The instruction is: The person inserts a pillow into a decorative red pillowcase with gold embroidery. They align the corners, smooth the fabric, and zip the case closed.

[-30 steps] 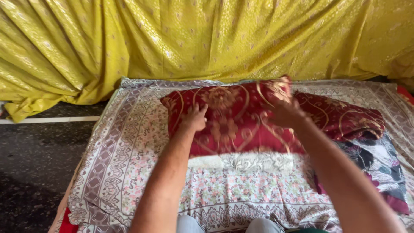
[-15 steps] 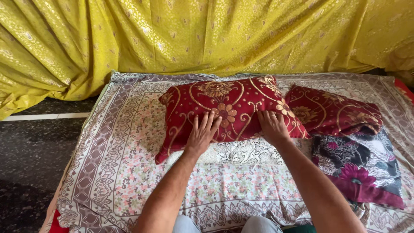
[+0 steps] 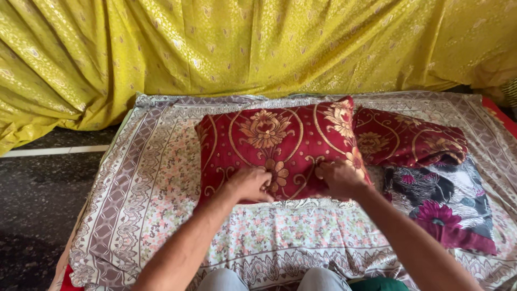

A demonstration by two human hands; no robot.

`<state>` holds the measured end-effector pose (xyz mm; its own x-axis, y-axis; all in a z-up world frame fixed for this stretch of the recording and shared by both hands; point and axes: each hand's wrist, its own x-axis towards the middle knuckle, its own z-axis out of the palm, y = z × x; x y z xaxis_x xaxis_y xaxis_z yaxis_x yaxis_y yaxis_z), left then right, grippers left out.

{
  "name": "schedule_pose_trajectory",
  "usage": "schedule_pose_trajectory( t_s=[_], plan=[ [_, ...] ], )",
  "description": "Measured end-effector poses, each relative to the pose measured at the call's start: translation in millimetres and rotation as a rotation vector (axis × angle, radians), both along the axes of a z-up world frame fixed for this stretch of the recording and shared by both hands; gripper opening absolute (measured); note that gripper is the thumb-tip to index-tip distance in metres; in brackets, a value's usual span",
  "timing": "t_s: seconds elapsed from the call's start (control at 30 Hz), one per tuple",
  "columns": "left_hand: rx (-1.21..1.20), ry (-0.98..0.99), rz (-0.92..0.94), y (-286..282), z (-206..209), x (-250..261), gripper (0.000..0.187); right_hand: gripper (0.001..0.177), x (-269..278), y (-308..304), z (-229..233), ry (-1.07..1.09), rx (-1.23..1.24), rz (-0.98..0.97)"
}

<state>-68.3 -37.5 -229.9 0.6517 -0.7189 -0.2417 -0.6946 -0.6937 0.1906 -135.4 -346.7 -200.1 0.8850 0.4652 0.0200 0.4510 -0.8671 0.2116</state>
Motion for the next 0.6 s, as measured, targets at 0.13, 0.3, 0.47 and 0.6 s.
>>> schedule_pose_trajectory(
  t_s=[0.13,0.3,0.47,0.6],
  plan=[
    [0.220,-0.124,0.105,-25,53,21,0.091,0.058,10,0,24,0.330,0.085,-0.274],
    [0.089,-0.019,0.194,-58,58,50,0.122,0.055,30,27,9,-0.079,0.299,-0.129],
    [-0.253,-0.474,0.213,-63,1,78,0.093,0.058,21,24,-14,-0.245,0.403,-0.179],
    [-0.391,-0.642,0.231,-55,-40,56,0.089,0.067,19,-17,-17,-0.081,0.535,-0.446]
  ],
)
